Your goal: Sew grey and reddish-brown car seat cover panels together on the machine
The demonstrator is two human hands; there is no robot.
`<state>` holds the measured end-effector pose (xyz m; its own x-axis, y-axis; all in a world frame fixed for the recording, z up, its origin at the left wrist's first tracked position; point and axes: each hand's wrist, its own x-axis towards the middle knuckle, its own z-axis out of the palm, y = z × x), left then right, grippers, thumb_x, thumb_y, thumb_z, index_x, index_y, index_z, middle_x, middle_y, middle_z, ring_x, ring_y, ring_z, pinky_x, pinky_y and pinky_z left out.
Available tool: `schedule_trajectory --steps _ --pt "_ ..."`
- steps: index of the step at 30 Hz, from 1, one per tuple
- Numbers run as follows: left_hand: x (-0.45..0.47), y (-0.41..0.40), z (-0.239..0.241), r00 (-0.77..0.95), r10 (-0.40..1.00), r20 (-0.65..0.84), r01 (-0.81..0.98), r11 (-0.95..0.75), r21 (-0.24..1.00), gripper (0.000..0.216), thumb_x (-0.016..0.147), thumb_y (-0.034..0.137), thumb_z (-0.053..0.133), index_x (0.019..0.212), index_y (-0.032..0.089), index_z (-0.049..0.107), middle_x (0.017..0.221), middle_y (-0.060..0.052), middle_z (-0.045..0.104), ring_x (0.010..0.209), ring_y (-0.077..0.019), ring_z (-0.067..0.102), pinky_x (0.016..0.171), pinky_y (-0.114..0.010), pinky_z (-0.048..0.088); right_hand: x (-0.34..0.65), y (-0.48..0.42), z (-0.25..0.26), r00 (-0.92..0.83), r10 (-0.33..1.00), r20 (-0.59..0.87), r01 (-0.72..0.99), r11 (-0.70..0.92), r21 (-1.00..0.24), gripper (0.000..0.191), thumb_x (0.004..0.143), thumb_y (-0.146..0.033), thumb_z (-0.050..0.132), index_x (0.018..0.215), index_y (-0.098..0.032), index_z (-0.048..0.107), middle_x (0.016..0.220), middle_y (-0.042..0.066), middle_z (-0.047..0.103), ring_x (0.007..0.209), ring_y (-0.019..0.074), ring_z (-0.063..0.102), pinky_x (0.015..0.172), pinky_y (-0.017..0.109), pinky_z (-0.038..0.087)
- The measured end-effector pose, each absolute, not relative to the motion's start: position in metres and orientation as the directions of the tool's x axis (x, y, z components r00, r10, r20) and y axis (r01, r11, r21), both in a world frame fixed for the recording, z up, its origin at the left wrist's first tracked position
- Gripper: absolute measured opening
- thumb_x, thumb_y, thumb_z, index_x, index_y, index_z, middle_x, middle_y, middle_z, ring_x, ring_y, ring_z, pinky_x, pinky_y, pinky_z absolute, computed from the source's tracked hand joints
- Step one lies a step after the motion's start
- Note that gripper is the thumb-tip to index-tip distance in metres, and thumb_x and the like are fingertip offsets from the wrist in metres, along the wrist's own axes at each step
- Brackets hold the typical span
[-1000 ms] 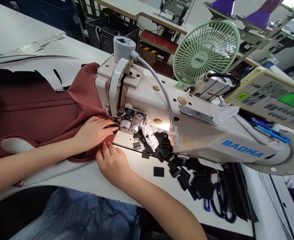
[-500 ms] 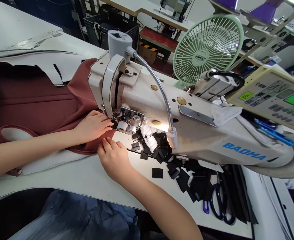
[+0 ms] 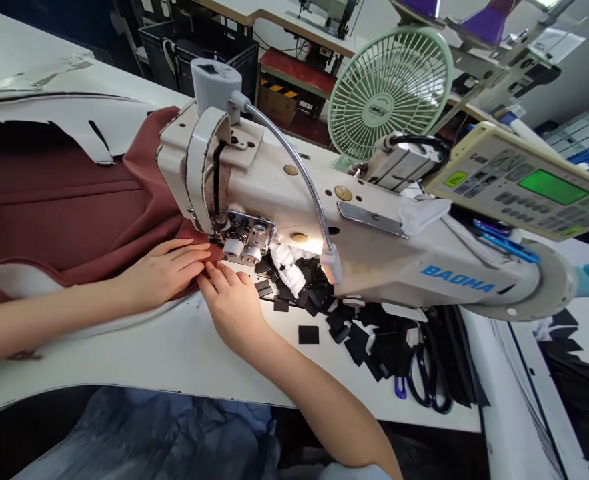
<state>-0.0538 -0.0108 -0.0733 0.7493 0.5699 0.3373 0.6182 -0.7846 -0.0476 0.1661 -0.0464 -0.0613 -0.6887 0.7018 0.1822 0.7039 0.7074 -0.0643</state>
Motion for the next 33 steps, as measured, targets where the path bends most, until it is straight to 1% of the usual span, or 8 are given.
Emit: schedule_trajectory --steps 3,6,10,15,19,23,26,33 --pt "-0.049 -0.018 -0.077 0.699 0.623 0.352 0.664 -0.747 0.003 0.027 0.097 0.015 0.044 0.109 0.013 0.069 0.125 -0.014 0.068 0.124 -0.0263 0.06 0.111 -0.043 0.043 0.193 -0.059 -0.045 -0.573 0.807 0.142 0.816 0.578 0.014 0.038 0.095 -0.007 0.047 0.13 -0.015 0.059 0.129 0.013 0.066 0.104 0.0247 0.061 0.08 0.038 0.048" --pt "-0.047 -0.015 -0.078 0.698 0.611 0.374 0.66 -0.751 -0.007 0.024 0.098 0.016 0.045 0.096 0.015 0.07 0.12 -0.011 0.07 0.121 -0.0239 0.062 0.11 -0.042 0.044 0.221 -0.063 -0.041 -0.479 0.868 0.13 0.877 0.466 0.117 0.022 0.093 -0.006 0.052 0.105 -0.017 0.068 0.1 0.011 0.072 0.09 0.0258 0.059 0.073 0.038 0.043" --pt "-0.049 -0.012 -0.077 0.674 0.625 0.393 0.669 -0.743 0.035 0.024 0.1 0.018 0.048 0.085 0.017 0.067 0.116 -0.008 0.072 0.116 -0.019 0.064 0.11 -0.039 0.043 0.234 -0.064 -0.049 -0.503 0.844 0.184 0.864 0.488 0.124 0.016 0.096 -0.011 0.054 0.097 -0.019 0.068 0.086 0.007 0.068 0.081 0.0236 0.057 0.069 0.036 0.04" --pt "-0.048 -0.012 -0.073 0.666 0.635 0.391 0.665 -0.743 0.075 0.024 0.1 0.025 0.048 0.084 0.019 0.065 0.109 -0.005 0.072 0.11 -0.0184 0.064 0.107 -0.039 0.042 0.209 -0.066 -0.041 -0.472 0.844 0.254 0.874 0.486 0.006 0.015 0.1 -0.025 0.054 0.106 -0.018 0.066 0.088 0.006 0.068 0.082 0.0214 0.061 0.072 0.034 0.042" --pt "-0.046 -0.012 -0.07 0.62 0.676 0.398 0.694 -0.709 0.123 0.012 0.092 0.026 0.055 0.095 0.018 0.063 0.108 -0.008 0.071 0.103 -0.0223 0.065 0.101 -0.041 0.044 0.162 -0.046 -0.033 -0.425 0.884 0.194 0.9 0.436 -0.013 0.013 0.1 -0.028 0.053 0.101 -0.018 0.063 0.088 0.007 0.069 0.08 0.022 0.064 0.071 0.032 0.042" --pt "-0.045 -0.012 -0.069 0.538 0.746 0.392 0.742 -0.64 0.201 0.032 0.079 0.026 0.063 0.108 0.013 0.06 0.117 -0.015 0.066 0.107 -0.0285 0.062 0.098 -0.045 0.045 0.125 -0.017 -0.043 -0.444 0.892 0.082 0.895 0.446 -0.011 0.02 0.1 -0.033 0.054 0.108 -0.015 0.06 0.094 0.011 0.07 0.084 0.0238 0.066 0.072 0.033 0.045" --pt "-0.047 -0.011 -0.069 0.562 0.749 0.351 0.722 -0.651 0.235 0.034 0.083 0.027 0.062 0.114 0.013 0.06 0.118 -0.014 0.068 0.109 -0.0276 0.062 0.101 -0.044 0.042 0.124 -0.016 -0.05 -0.441 0.893 0.087 0.894 0.445 -0.04 0.029 0.102 -0.041 0.051 0.103 -0.015 0.063 0.096 0.012 0.069 0.088 0.0241 0.065 0.076 0.034 0.046" --pt "-0.048 -0.003 -0.073 0.571 0.748 0.337 0.7 -0.659 0.275 0.02 0.1 0.025 0.047 0.1 0.021 0.066 0.12 -0.003 0.071 0.109 -0.018 0.064 0.103 -0.04 0.036 0.142 -0.055 -0.065 -0.716 0.656 0.238 0.663 0.746 -0.062 0.016 0.099 -0.018 0.051 0.1 -0.02 0.066 0.109 0.009 0.069 0.103 0.021 0.057 0.082 0.034 0.041"
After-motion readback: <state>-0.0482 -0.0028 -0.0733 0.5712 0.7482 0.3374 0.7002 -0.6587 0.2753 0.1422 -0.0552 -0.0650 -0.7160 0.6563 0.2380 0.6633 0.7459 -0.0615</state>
